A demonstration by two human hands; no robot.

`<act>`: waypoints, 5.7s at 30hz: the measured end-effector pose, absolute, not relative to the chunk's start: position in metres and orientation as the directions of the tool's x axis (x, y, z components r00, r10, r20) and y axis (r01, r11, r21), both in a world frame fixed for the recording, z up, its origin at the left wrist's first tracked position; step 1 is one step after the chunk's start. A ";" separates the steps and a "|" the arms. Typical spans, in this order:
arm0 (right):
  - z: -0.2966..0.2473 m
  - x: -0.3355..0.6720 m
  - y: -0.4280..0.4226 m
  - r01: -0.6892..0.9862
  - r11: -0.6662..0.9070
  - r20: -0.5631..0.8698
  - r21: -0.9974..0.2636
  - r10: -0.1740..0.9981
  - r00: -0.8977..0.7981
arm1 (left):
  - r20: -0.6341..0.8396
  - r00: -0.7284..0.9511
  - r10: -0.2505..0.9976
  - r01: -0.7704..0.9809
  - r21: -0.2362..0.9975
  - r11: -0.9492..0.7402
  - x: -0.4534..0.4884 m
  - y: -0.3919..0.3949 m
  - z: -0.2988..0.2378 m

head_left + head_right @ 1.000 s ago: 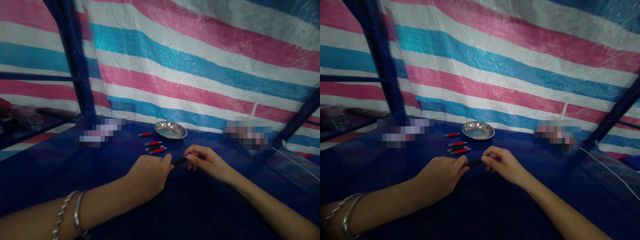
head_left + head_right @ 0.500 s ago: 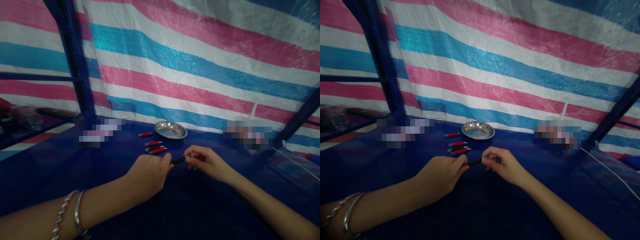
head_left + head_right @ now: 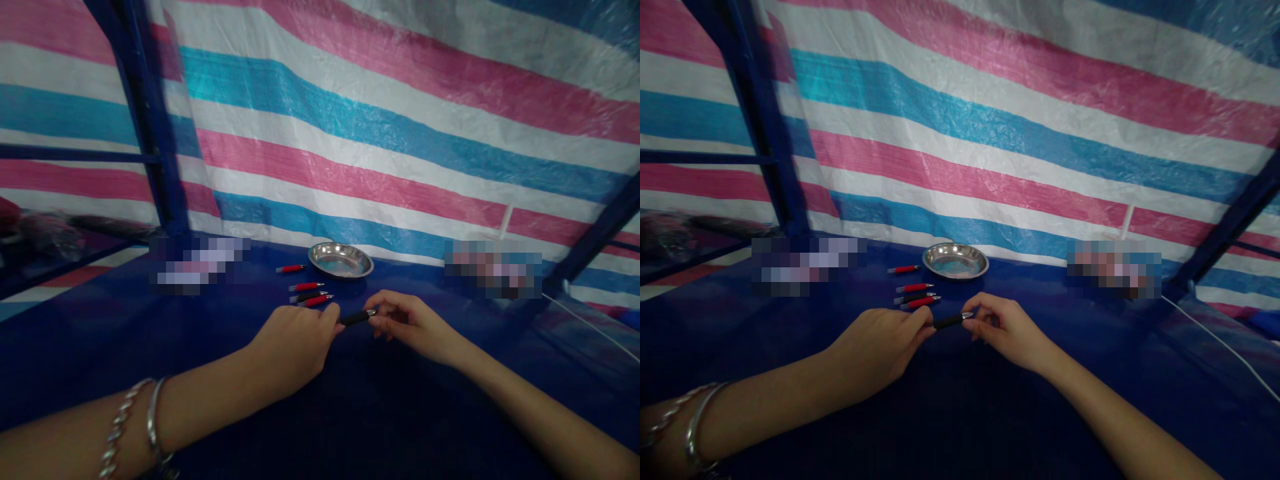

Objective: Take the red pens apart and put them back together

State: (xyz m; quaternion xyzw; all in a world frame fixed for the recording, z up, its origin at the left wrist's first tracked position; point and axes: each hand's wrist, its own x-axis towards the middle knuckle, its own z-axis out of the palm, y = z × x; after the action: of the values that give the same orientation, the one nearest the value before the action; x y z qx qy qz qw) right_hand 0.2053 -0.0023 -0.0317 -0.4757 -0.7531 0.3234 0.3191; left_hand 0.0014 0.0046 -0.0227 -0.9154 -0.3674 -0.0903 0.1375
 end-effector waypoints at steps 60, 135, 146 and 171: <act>-0.023 0.207 -0.008 0.649 0.384 0.144 -0.657 0.909 -0.392 | 0.281 0.504 0.817 0.862 -0.225 -0.454 -0.018 0.049 -0.010; -0.026 0.208 -0.008 0.697 0.421 0.145 -0.580 0.896 -0.420 | 0.238 0.772 0.590 0.586 0.097 -0.805 -0.012 0.043 -0.013; -0.027 0.208 -0.006 0.698 0.420 0.143 -0.581 0.896 -0.420 | 0.235 0.823 0.517 0.514 0.079 -0.854 -0.008 0.032 -0.012; -0.025 0.208 -0.006 0.715 0.430 0.140 -0.551 0.893 -0.428 | 0.275 0.866 0.418 0.436 -0.003 -0.900 -0.008 0.022 -0.007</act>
State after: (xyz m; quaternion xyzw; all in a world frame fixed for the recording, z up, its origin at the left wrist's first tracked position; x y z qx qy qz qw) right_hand 0.2078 -0.0065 -0.0251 -0.4909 -0.8187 0.2098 0.2116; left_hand -0.0077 0.0225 -0.0074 -0.9653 -0.2213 -0.1347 0.0325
